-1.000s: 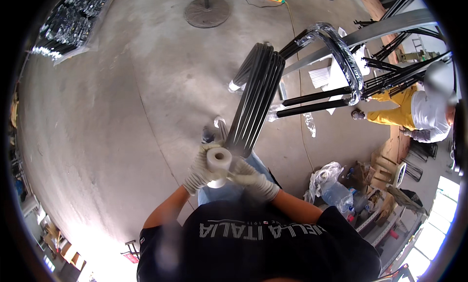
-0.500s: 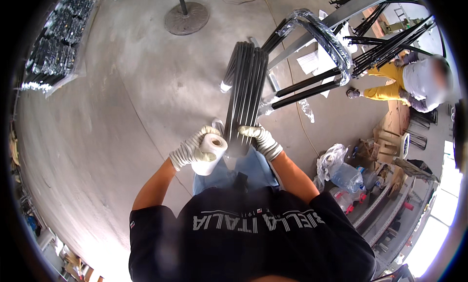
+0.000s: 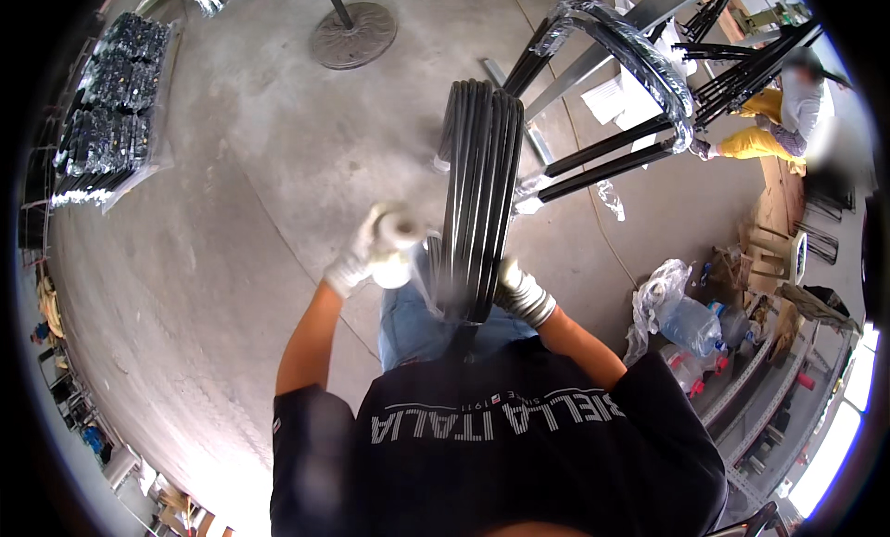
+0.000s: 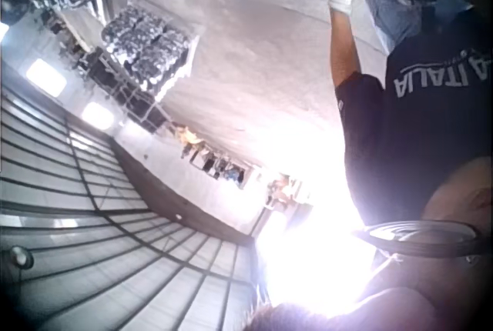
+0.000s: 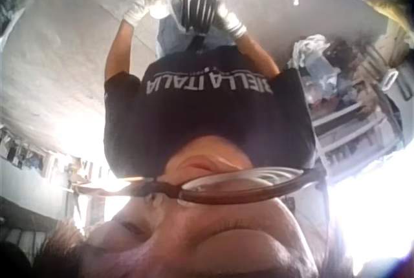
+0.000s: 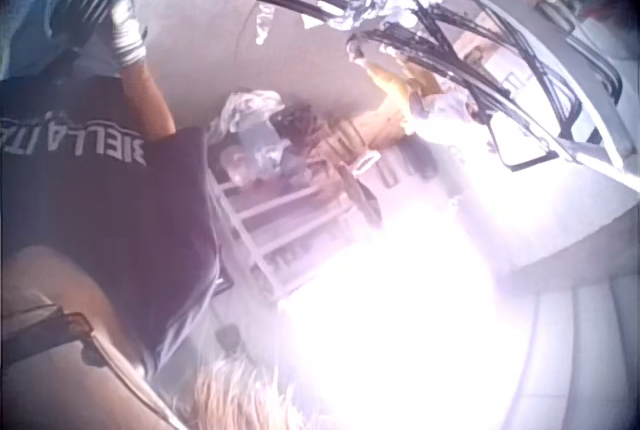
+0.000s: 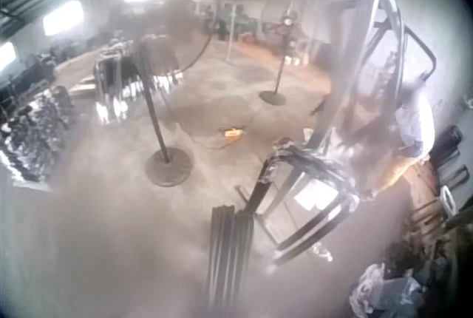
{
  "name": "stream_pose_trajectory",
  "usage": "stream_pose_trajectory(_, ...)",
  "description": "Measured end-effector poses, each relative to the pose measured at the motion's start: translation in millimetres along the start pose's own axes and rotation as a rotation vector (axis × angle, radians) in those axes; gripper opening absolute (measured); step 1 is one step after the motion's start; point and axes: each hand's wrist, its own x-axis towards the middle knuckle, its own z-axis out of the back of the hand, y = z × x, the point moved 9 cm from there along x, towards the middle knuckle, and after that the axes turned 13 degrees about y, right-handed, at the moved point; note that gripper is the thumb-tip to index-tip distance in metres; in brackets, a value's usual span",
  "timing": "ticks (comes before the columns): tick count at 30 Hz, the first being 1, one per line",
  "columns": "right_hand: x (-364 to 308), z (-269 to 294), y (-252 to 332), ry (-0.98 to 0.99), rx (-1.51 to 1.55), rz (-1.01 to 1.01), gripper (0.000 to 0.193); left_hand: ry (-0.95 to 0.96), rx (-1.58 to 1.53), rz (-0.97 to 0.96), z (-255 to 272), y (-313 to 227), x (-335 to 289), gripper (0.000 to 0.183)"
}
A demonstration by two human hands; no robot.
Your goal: The person holds a bundle of curved black metal tubes and wraps the straight sections with a roll of clear plastic film.
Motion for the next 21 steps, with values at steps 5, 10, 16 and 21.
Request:
stream_pose_trajectory(5,2,61,-16,-0.354,-0.431,0.027,0.058,0.272,-0.021,0.198,-36,63,84,0.062)
stream_pose_trajectory(10,-1,107,1,-0.43,-1.168,0.192,0.044,0.401,-0.126,0.02,-79,47,119,0.054)
stream_pose_trajectory(16,-32,71,62,-0.123,-0.417,0.344,0.08,0.395,0.001,-0.059,-99,76,106,0.037)
stream_pose_trajectory(21,-74,18,73,-0.022,-0.048,0.355,0.092,0.382,-1.049,0.27,-145,39,95,0.08)
